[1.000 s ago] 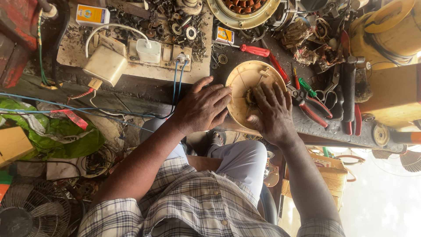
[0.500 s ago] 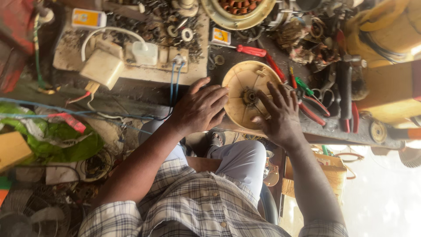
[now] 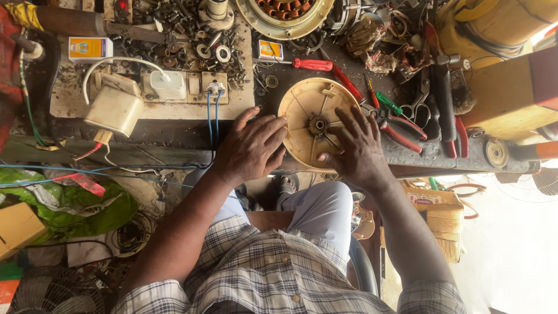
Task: The person works on a circular electrical component, likely a fan motor housing, using a green-handled screwdriver to adjust or remove a central screw. They repeatedly rotate and inspect the component while seated at a cluttered workbench.
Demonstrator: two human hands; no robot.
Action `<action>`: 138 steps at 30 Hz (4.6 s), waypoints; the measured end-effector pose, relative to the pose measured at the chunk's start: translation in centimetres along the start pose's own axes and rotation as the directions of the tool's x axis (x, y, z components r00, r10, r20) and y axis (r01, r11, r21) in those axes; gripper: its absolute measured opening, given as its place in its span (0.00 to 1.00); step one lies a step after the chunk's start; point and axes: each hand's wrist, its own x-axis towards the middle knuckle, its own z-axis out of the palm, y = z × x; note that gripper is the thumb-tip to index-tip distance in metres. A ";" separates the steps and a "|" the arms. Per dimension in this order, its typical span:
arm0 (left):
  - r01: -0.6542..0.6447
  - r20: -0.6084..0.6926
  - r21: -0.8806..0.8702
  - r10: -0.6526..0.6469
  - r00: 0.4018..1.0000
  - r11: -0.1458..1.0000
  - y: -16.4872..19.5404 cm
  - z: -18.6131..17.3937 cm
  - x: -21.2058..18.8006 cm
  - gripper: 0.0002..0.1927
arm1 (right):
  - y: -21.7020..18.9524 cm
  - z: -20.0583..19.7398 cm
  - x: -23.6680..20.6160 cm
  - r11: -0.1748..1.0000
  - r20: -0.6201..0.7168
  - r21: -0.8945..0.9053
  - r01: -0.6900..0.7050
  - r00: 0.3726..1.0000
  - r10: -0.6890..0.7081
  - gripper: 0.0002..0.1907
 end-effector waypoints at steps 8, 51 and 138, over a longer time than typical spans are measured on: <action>0.006 0.001 -0.018 -0.006 1.000 1.000 0.1 -0.2 0.1 0.19 | 0.6 -1.1 4.4 0.990 -0.020 -0.011 0.137 0.990 -0.138 0.39; -0.007 0.041 0.013 0.006 0.999 1.000 0.5 0.1 0.5 0.22 | -1.0 1.5 1.7 1.000 0.165 0.011 -0.028 0.986 0.026 0.50; -0.014 0.065 0.057 0.011 0.998 0.998 0.0 0.7 -0.3 0.21 | -0.6 -1.1 2.6 0.883 -0.277 0.466 0.050 0.956 0.092 0.29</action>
